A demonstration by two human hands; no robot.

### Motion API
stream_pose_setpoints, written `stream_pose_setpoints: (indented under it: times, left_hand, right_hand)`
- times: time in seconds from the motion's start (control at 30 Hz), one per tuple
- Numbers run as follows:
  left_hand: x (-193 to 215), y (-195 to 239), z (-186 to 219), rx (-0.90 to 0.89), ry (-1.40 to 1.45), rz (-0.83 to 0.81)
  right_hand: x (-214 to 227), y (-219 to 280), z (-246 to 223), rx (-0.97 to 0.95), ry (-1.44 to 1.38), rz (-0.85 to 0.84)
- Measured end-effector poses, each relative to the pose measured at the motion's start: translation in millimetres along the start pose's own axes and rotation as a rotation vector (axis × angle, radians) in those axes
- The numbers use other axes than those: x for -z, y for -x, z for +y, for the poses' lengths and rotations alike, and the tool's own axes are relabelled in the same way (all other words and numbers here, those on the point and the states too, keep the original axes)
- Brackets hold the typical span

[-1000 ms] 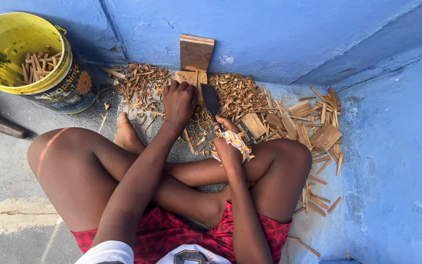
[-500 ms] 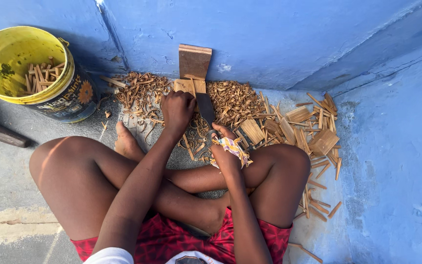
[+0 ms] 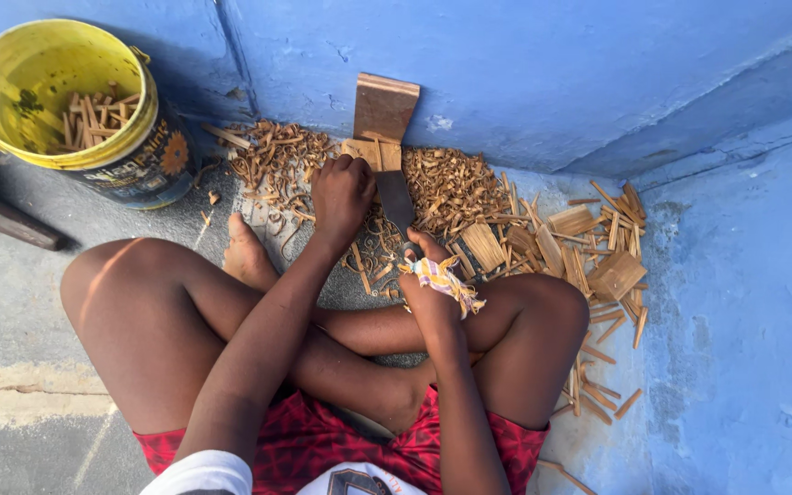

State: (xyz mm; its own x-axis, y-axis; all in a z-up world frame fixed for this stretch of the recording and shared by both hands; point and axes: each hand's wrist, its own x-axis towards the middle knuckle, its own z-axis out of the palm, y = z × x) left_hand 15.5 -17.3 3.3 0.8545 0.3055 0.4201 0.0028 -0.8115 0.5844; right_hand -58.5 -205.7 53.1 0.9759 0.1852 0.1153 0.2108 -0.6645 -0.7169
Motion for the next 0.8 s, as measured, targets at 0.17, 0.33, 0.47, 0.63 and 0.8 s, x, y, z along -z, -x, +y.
stream_pose_setpoints:
  times: [0.17, 0.33, 0.47, 0.63, 0.8]
  left_hand:
    - [6.5, 5.5, 1.2, -0.074, -0.029, 0.066]
    - [10.4, 36.2, 27.7, -0.454, -0.284, -0.148]
    - [19.4, 50.1, 49.8, -0.394, -0.357, -0.387]
    - [27.5, 44.1, 50.5, -0.304, -0.153, -0.416]
    - [18.0, 41.9, 45.6, -0.31, -0.231, -0.423]
  right_hand:
    - [-1.0, 1.9, -5.6, -0.004, 0.126, 0.017]
    - [-10.7, -1.3, 0.5, 0.094, 0.147, 0.068]
    - [-15.4, 1.1, -4.7, 0.019, 0.257, 0.07]
    - [-12.6, -1.2, -18.0, 0.065, 0.252, 0.046]
    - [-16.0, -4.4, -23.9, 0.109, 0.231, 0.085]
